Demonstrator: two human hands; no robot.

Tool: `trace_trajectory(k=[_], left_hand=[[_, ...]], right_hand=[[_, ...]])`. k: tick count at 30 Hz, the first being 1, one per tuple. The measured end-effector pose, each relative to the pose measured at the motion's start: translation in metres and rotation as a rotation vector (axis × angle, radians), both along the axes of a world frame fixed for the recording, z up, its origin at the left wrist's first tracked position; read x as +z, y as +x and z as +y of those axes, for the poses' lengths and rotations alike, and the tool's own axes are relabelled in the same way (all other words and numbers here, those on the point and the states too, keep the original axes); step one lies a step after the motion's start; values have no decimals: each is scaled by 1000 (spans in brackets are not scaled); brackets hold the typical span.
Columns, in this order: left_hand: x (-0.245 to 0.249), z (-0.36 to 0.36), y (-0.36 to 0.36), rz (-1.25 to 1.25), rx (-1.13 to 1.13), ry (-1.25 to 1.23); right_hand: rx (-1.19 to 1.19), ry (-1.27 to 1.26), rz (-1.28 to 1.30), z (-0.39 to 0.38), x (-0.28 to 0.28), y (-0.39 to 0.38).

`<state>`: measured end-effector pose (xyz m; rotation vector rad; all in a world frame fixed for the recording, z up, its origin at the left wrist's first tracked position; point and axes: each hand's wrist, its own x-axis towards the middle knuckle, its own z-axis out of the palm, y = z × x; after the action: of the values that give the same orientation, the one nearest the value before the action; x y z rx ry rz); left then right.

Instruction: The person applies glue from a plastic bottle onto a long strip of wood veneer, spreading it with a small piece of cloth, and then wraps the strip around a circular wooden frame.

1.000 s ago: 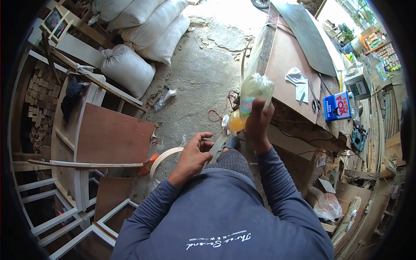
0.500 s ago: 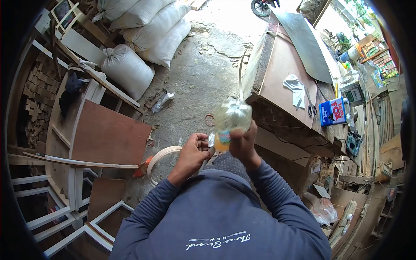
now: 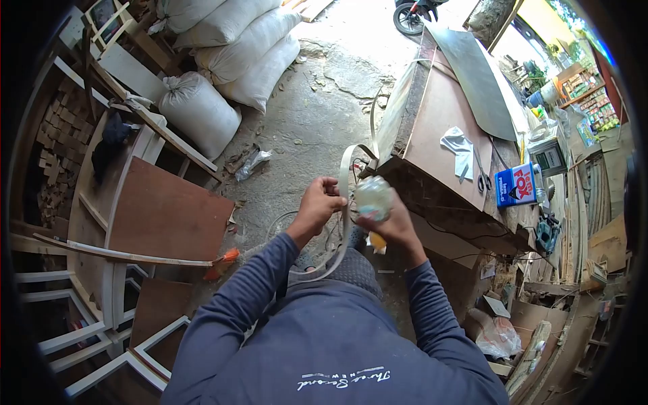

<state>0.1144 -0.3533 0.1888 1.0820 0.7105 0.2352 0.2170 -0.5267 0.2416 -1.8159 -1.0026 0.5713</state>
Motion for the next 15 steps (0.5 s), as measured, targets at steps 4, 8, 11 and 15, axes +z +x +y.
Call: trace_trajectory(k=[4, 8, 11, 15], left_hand=[[10, 3, 29, 11, -44, 68], [26, 5, 33, -44, -101, -94], [22, 13, 36, -84, -160, -122], [30, 12, 36, -105, -200, -62]], right_hand=[[-80, -194, -108, -4, 2, -7], [29, -183, 121, -16, 23, -3], [174, -260, 236, -23, 33, 4], [342, -376, 169, -20, 26, 17]])
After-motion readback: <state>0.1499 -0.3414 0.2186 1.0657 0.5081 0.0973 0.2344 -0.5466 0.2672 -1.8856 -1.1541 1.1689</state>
